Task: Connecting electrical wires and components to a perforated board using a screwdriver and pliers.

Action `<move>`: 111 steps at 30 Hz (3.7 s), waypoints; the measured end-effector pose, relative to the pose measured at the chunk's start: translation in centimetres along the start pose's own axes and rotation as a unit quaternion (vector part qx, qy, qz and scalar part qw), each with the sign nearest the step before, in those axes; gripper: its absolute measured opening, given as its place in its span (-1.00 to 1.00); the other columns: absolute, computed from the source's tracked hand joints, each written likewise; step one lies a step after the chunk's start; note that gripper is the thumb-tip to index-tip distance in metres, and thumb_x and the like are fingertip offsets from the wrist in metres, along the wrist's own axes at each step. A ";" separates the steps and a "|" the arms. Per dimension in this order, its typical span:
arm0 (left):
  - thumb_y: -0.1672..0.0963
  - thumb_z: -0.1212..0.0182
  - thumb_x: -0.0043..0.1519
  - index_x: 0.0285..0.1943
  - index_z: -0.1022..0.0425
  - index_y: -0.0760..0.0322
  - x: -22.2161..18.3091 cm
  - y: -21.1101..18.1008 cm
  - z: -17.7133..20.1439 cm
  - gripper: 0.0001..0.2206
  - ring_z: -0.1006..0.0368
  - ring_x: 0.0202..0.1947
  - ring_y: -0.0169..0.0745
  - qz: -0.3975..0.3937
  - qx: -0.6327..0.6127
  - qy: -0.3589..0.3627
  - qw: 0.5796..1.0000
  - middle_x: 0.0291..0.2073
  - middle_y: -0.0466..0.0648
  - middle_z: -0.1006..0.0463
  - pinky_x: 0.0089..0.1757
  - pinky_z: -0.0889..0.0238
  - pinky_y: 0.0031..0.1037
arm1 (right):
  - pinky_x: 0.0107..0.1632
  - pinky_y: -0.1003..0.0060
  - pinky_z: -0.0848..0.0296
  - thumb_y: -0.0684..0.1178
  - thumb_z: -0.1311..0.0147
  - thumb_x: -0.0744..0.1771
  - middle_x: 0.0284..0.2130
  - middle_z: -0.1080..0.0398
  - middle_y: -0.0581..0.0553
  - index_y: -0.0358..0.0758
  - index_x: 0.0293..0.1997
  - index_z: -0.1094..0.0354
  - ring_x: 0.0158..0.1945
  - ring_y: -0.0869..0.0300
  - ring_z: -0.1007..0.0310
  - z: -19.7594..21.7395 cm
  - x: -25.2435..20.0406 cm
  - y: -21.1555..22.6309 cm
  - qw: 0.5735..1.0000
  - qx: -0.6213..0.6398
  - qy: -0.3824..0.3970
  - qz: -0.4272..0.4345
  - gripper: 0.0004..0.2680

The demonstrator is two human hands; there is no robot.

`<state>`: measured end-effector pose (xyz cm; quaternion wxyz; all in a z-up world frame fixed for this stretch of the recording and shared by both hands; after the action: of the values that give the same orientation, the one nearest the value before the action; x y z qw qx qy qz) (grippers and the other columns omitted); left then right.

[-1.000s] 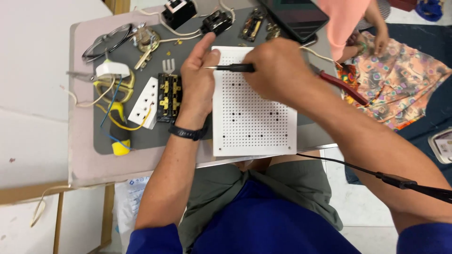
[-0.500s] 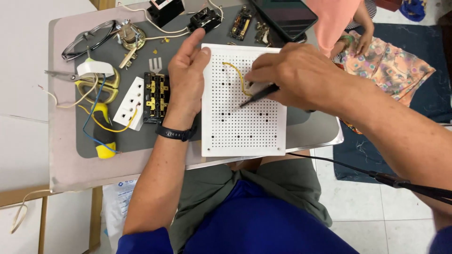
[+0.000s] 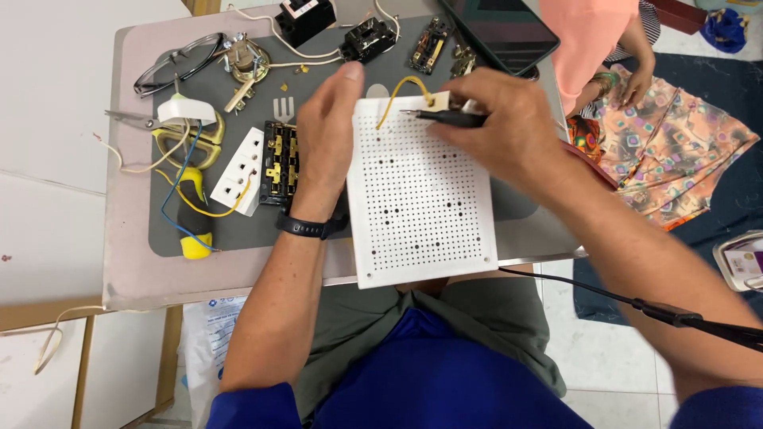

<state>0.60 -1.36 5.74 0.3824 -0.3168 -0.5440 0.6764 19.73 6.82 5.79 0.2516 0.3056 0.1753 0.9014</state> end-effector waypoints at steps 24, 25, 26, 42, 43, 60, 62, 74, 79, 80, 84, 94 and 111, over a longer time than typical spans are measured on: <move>-0.12 -0.24 0.05 -0.66 -0.08 -0.01 -0.3 -1.8 -0.5 -0.56 -0.21 -0.67 -0.44 0.189 -0.084 -0.085 0.975 -0.74 -0.26 -0.23 -0.49 -0.04 -0.52 | -0.15 0.17 -0.56 -0.12 -0.23 0.15 -0.19 -0.54 -0.17 -0.27 -0.03 -0.43 -0.19 0.10 -0.56 0.1 -6.5 2.8 0.740 0.417 -0.025 -0.528 -0.69; -0.14 -0.19 0.05 -0.66 -0.17 0.00 -0.5 -2.3 -0.5 -0.60 -0.28 -0.67 -0.40 0.221 -0.166 -0.074 0.958 -0.73 -0.23 -0.32 -0.51 -0.09 -0.54 | -0.20 0.16 -0.55 -0.13 -0.23 0.15 -0.22 -0.54 -0.23 -0.34 -0.10 -0.43 -0.24 0.06 -0.56 -0.5 -6.8 2.2 0.714 0.471 -0.029 -0.517 -0.72; -0.15 -0.13 0.06 -0.66 -0.25 0.02 -0.8 -2.9 -0.6 -0.61 -0.34 -0.68 -0.37 0.251 -0.247 -0.064 0.934 -0.72 -0.19 -0.42 -0.52 -0.14 -0.55 | -0.26 0.15 -0.53 -0.15 -0.23 0.15 -0.26 -0.54 -0.30 -0.41 -0.16 -0.44 -0.29 0.02 -0.55 -1.0 -7.1 1.7 0.685 0.524 -0.031 -0.505 -0.75; 0.14 -0.05 0.25 -0.10 -0.55 0.33 0.8 2.4 -1.6 -0.81 -0.42 -0.68 -0.34 0.048 -0.278 -0.017 0.959 -0.57 -0.03 -0.53 -0.59 -0.24 -0.70 | -0.24 0.01 -0.63 -0.11 -0.09 0.21 -0.41 -0.50 -0.35 -0.37 -0.19 -0.40 -0.44 -0.01 -0.58 2.0 -6.1 3.8 0.610 0.714 -0.192 -0.285 -0.81; 0.15 -0.07 0.26 -0.15 -0.57 0.30 1.1 3.0 -1.5 -0.83 -0.47 -0.65 -0.32 0.023 -0.234 -0.039 0.971 -0.55 0.00 -0.56 -0.60 -0.31 -0.66 | -0.25 0.07 -0.63 -0.12 -0.11 0.21 -0.43 -0.50 -0.32 -0.36 -0.19 -0.40 -0.44 0.01 -0.58 2.3 -6.2 3.5 0.641 0.685 -0.193 -0.287 -0.82; 0.09 -0.16 0.29 0.20 -0.42 0.41 0.9 -3.9 -0.7 -0.64 -0.34 -0.13 -0.03 -0.420 0.394 0.240 0.782 -0.03 0.04 -0.46 -0.23 -0.28 -0.25 | -0.17 0.22 -0.54 -0.07 -0.07 0.26 -0.17 -0.51 -0.25 -0.35 0.00 -0.35 -0.21 0.06 -0.53 -1.4 -8.3 0.0 0.707 0.562 -0.066 -0.424 -0.74; 0.12 -0.28 0.25 -0.05 -0.54 0.35 1.1 -3.5 -0.5 -0.80 -0.35 -0.06 0.01 -0.468 0.371 0.237 0.766 0.02 0.01 -0.45 -0.17 -0.28 -0.23 | -0.14 0.18 -0.54 -0.04 -0.05 0.27 -0.14 -0.52 -0.25 -0.35 -0.05 -0.38 -0.16 0.05 -0.54 -1.2 -8.1 0.2 0.717 0.543 -0.018 -0.437 -0.76; 0.11 -0.27 0.28 -0.08 -0.49 0.25 0.7 0.7 -1.1 -0.86 -0.33 0.18 0.21 -0.518 0.341 0.151 0.770 0.14 0.16 -0.42 0.05 -0.17 -0.06 | -0.38 0.28 -0.38 0.01 -0.03 0.30 -0.24 -0.53 -0.21 -0.33 -0.07 -0.36 -0.30 0.09 -0.50 0.2 -7.2 -1.1 0.740 0.454 0.118 -0.482 -0.77; 0.03 -0.38 0.20 0.20 -0.26 0.27 -0.4 -1.2 -0.2 -0.51 -0.37 0.15 0.12 -0.451 0.363 0.158 0.800 0.19 0.11 -0.39 0.08 -0.16 -0.03 | -0.32 0.35 -0.28 -0.01 -0.08 0.28 -0.28 -0.49 -0.12 -0.33 -0.13 -0.38 -0.32 0.22 -0.39 -0.5 -8.7 -2.5 0.780 0.450 0.106 -0.422 -0.79; 0.03 -0.46 0.17 0.16 -0.35 0.26 -0.7 -1.7 0.2 -0.52 -0.30 0.23 0.18 -0.502 0.406 0.141 0.751 0.26 0.14 -0.28 0.07 -0.20 0.02 | -0.12 0.30 -0.45 -0.06 -0.08 0.26 -0.14 -0.51 -0.13 -0.35 -0.06 -0.38 -0.12 0.18 -0.48 -0.6 -8.8 -2.5 0.784 0.460 0.095 -0.407 -0.76; -0.01 -0.33 0.26 -0.03 -0.42 0.18 -2.0 -3.6 0.4 -0.71 -0.39 0.02 0.03 -0.544 0.414 0.099 0.723 0.14 0.01 -0.39 -0.12 -0.13 -0.23 | -0.03 0.29 -0.49 -0.08 -0.12 0.26 -0.13 -0.50 -0.09 -0.32 -0.03 -0.39 -0.10 0.21 -0.48 -1.8 -10.0 -3.2 0.801 0.492 0.066 -0.335 -0.77; 0.12 -0.47 0.13 -0.05 -0.47 0.14 -3.7 -3.6 0.7 -0.71 -0.37 0.11 0.20 -0.521 0.371 0.068 0.765 0.14 0.10 -0.41 -0.01 -0.14 -0.02 | -0.02 0.29 -0.52 -0.16 -0.18 0.21 -0.10 -0.50 -0.15 -0.33 0.02 -0.36 -0.10 0.19 -0.51 -1.8 -10.5 -1.6 0.803 0.493 0.004 -0.334 -0.70; 0.13 -0.52 0.13 -0.01 -0.52 0.10 -4.2 -2.9 0.1 -0.70 -0.25 0.25 0.15 -0.457 0.305 0.085 0.831 0.23 0.04 -0.34 0.10 -0.09 -0.05 | -0.04 0.30 -0.51 -0.19 -0.17 0.18 -0.12 -0.52 -0.12 -0.30 0.02 -0.39 -0.12 0.20 -0.51 -0.6 -10.5 -0.8 0.828 0.453 0.014 -0.331 -0.69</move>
<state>3.12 -4.68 8.67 0.7696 0.0446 -0.3579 0.5269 26.81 1.48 0.12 0.3660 0.2959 0.6579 0.5879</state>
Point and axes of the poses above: each hand's wrist, its own x-axis towards the middle knuckle, its own z-axis out of the back of the hand, y = z × x, the point moved 1 cm from there along x, towards the middle knuckle
